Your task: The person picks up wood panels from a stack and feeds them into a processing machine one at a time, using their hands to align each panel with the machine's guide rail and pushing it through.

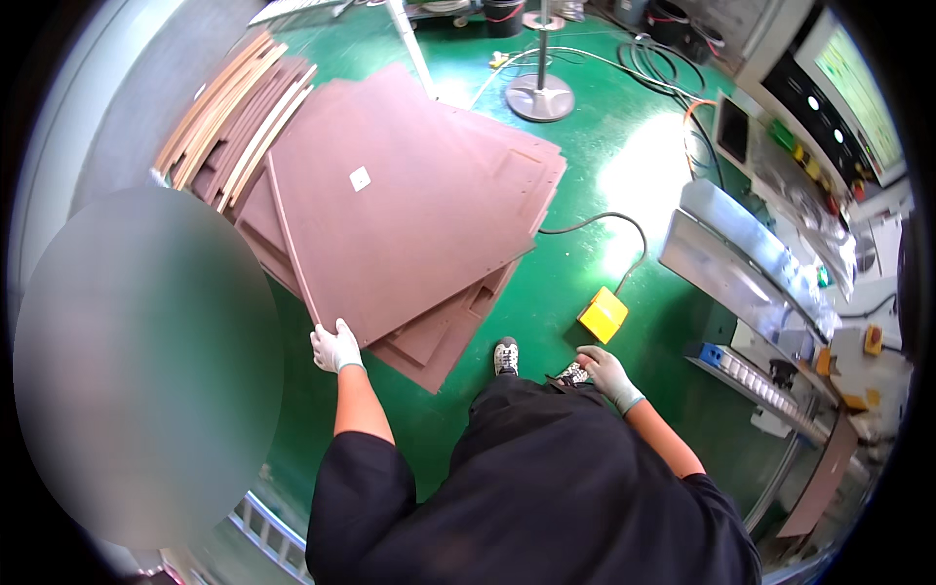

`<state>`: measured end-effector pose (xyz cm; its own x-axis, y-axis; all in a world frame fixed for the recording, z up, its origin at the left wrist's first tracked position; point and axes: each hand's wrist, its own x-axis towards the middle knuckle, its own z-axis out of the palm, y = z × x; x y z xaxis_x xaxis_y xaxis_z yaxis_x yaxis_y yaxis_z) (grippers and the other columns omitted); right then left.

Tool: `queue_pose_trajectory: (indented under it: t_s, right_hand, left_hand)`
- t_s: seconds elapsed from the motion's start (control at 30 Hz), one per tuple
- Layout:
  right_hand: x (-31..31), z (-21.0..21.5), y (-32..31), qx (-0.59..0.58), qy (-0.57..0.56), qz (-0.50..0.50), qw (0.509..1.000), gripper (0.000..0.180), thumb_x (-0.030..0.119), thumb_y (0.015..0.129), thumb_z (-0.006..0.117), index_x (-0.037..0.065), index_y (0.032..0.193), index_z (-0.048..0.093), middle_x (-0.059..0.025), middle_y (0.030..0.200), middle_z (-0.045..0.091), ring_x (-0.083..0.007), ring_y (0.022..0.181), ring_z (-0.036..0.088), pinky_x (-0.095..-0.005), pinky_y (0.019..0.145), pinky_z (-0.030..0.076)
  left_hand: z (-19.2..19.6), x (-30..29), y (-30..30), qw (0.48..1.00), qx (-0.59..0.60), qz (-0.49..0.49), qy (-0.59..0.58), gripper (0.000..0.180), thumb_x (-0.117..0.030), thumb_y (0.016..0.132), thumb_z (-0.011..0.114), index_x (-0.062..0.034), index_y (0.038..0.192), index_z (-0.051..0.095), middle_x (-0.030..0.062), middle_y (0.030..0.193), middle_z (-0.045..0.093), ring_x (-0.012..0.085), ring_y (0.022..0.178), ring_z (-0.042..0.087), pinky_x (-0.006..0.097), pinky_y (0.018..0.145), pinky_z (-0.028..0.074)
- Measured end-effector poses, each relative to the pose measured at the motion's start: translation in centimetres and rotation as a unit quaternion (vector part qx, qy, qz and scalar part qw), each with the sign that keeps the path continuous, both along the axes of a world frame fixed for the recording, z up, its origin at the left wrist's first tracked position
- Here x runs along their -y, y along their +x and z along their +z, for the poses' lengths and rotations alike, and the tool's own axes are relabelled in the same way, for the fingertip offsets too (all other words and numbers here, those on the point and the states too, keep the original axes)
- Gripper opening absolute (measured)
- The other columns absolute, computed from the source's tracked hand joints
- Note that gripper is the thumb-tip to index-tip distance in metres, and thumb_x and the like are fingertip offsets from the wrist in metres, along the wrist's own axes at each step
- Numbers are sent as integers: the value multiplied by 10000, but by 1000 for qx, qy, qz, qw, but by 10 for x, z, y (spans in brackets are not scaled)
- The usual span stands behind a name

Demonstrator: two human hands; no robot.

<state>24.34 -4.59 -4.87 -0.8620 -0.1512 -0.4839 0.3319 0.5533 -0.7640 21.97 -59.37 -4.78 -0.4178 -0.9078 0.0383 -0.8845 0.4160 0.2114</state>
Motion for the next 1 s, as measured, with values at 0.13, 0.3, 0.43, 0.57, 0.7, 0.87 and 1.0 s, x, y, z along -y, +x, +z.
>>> queue_pose_trajectory:
  t_s: [0.13, 0.3, 0.43, 0.57, 0.7, 0.87, 1.0]
  right_hand:
    - [22, -5, 16, 9, 14, 68, 998, 333, 236, 974, 589, 3, 1201, 664, -188, 1169, 699, -336, 1121, 655, -385, 971, 500]
    - [11, -52, 43, 129, -52, 34, 990, 361, 240, 1034, 560, -21, 1276, 619, -125, 1093, 711, -189, 971, 673, -321, 891, 530]
    - [15, -93, 43, 205, -132, -23, 970, 381, 296, 1062, 534, -1, 1293, 593, -97, 1077, 700, -158, 953, 662, -303, 846, 539]
    - [56, -56, 12, 199, -165, -2, 966, 436, 369, 1050, 537, -9, 1253, 614, -148, 1217, 671, -213, 1067, 657, -343, 907, 528]
    - [102, -28, -20, 249, -300, -32, 920, 543, 415, 1029, 565, 6, 1381, 506, -157, 1278, 641, -249, 1156, 637, -392, 991, 509]
    - [157, -6, -47, 271, -442, -55, 853, 516, 360, 1009, 612, 5, 1371, 514, -133, 1291, 629, -249, 1161, 632, -437, 1035, 500]
    - [164, -17, -53, 269, -420, -180, 848, 511, 337, 983, 666, -10, 1336, 540, -125, 1256, 647, -246, 1128, 640, -434, 986, 532]
  left_hand:
    - [-36, 63, 34, 966, -171, 66, 182, 566, -504, 987, 533, 2, 1224, 625, 221, 1223, 674, 400, 1123, 639, 481, 964, 485]
    - [-43, 74, 58, 900, -206, 44, 383, 586, -564, 1050, 394, -15, 938, 564, 126, 851, 676, 231, 696, 686, 383, 506, 542]
    - [-23, 19, 66, 866, -146, 24, 477, 616, -575, 1051, 367, 3, 1011, 576, 134, 800, 679, 226, 527, 643, 318, 417, 516]
    - [-12, -48, 94, 809, -134, 6, 572, 675, -593, 1045, 356, 36, 1065, 601, 169, 836, 701, 249, 570, 680, 324, 431, 534]
    - [-2, -109, 106, 791, -16, -63, 609, 715, -615, 1030, 389, 64, 1069, 610, 198, 807, 709, 280, 630, 713, 391, 528, 566]
    - [16, -131, 67, 820, 24, -201, 536, 530, -497, 1014, 510, 18, 987, 635, 138, 767, 721, 204, 620, 699, 360, 627, 561]
    - [-5, -94, 42, 849, -42, -172, 498, 512, -523, 1001, 554, -23, 901, 606, 107, 703, 684, 171, 547, 647, 332, 526, 521]
